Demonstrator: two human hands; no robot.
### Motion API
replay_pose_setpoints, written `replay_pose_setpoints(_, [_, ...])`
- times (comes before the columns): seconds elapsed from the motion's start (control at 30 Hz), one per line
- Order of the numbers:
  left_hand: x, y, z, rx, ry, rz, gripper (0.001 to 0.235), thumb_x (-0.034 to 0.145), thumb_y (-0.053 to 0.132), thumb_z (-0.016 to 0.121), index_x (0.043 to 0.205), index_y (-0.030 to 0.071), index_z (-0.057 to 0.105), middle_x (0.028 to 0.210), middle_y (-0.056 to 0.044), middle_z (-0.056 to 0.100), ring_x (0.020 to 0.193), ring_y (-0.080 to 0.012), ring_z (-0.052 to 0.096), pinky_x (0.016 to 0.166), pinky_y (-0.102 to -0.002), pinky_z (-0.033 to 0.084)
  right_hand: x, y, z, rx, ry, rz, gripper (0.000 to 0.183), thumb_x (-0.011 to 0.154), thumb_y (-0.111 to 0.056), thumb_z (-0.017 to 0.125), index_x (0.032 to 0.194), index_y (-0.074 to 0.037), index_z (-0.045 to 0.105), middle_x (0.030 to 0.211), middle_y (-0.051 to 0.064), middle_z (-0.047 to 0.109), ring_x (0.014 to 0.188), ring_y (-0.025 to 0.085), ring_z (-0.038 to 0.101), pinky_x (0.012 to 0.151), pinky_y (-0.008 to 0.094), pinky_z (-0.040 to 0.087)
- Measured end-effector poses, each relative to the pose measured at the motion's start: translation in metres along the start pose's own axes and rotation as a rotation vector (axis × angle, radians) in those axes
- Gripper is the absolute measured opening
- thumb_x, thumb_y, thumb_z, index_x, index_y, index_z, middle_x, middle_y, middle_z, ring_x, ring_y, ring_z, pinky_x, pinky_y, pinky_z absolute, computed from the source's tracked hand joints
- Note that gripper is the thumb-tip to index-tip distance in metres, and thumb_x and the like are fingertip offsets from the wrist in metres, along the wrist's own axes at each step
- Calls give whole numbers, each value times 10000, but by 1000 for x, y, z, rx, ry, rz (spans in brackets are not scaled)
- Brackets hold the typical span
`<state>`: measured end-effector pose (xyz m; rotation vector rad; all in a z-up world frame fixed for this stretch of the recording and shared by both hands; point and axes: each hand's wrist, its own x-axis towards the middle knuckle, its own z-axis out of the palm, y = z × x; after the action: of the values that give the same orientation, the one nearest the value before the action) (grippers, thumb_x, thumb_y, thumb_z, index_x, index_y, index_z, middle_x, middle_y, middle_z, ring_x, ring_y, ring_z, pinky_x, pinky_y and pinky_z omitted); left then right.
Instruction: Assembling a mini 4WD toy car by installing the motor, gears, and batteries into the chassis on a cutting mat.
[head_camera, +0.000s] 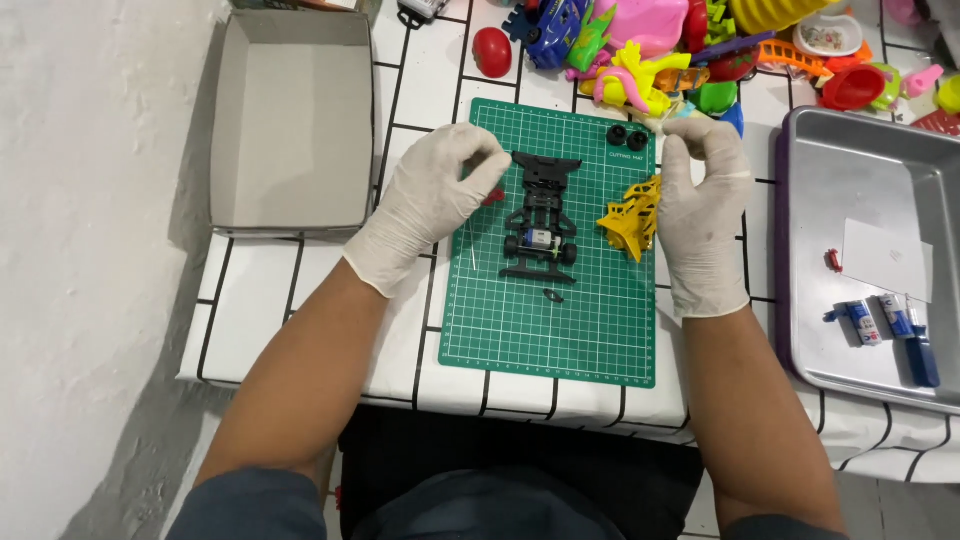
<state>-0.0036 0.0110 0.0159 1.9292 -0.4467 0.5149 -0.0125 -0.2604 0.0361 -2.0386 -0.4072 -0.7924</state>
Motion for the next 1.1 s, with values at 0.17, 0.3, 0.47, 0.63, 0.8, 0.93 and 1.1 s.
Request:
replay_pose_setpoints(0.17, [4, 24, -24, 200, -356, 18, 167, 956, 203, 698, 806, 142, 739, 762, -52, 679, 830, -268, 688, 846, -407, 538, -2, 9, -5, 11, 29, 25, 210, 1022, 131, 588, 1121, -11, 707, 1008, 153, 646, 957, 241, 612, 932, 419, 487])
replay_pose_setpoints(0.3, [-4, 27, -34, 484, -485, 94, 101, 897, 241, 734, 832, 174, 773, 803, -66, 706, 890, -315, 689, 860, -469, 535, -1, 12, -4, 25, 37, 44, 218, 1019, 115, 591, 1116, -37, 713, 997, 113, 636, 936, 200, 588, 933, 385, 487])
replay_pose_setpoints(0.47, [-29, -16, -32, 873, -678, 350, 57, 847, 301, 776, 892, 292, 741, 979, 69, 675, 1045, -140, 616, 1000, -350, 456, -2, 16, -3, 18, 47, 55, 216, 1007, 81, 646, 1093, -98, 732, 981, 57, 660, 920, 167, 615, 924, 345, 507])
replay_pose_setpoints(0.63, [-26, -21, -36, 850, -688, 449, 81, 890, 303, 743, 907, 241, 693, 991, 63, 640, 1083, -135, 576, 1039, -346, 429, -3, 12, -4, 24, 36, 51, 219, 1007, 85, 648, 1087, -97, 740, 976, 67, 660, 922, 176, 621, 919, 347, 510])
replay_pose_setpoints(0.8, [-24, -37, -27, 875, -698, 542, 106, 898, 326, 728, 902, 229, 686, 943, 50, 623, 1061, -136, 569, 1040, -345, 427, -2, 8, -6, 19, 26, 47, 213, 1010, 83, 649, 1083, -92, 747, 964, 77, 665, 915, 178, 618, 909, 349, 514])
replay_pose_setpoints(0.93, [-18, -40, -22, 954, -750, 610, 103, 923, 344, 703, 867, 276, 651, 883, 86, 581, 1046, -105, 569, 1033, -330, 435, -2, 6, -7, 30, 15, 58, 233, 1014, 91, 651, 1093, -100, 757, 962, 66, 674, 903, 170, 619, 909, 347, 519])
replay_pose_setpoints(1.1, [-13, -20, -27, 1050, -766, 756, 135, 940, 336, 670, 866, 262, 584, 863, 78, 578, 1012, -114, 584, 1021, -338, 461, -2, 12, -6, 24, 10, 56, 234, 1007, 93, 660, 1102, -96, 760, 980, 77, 685, 909, 171, 623, 910, 345, 522])
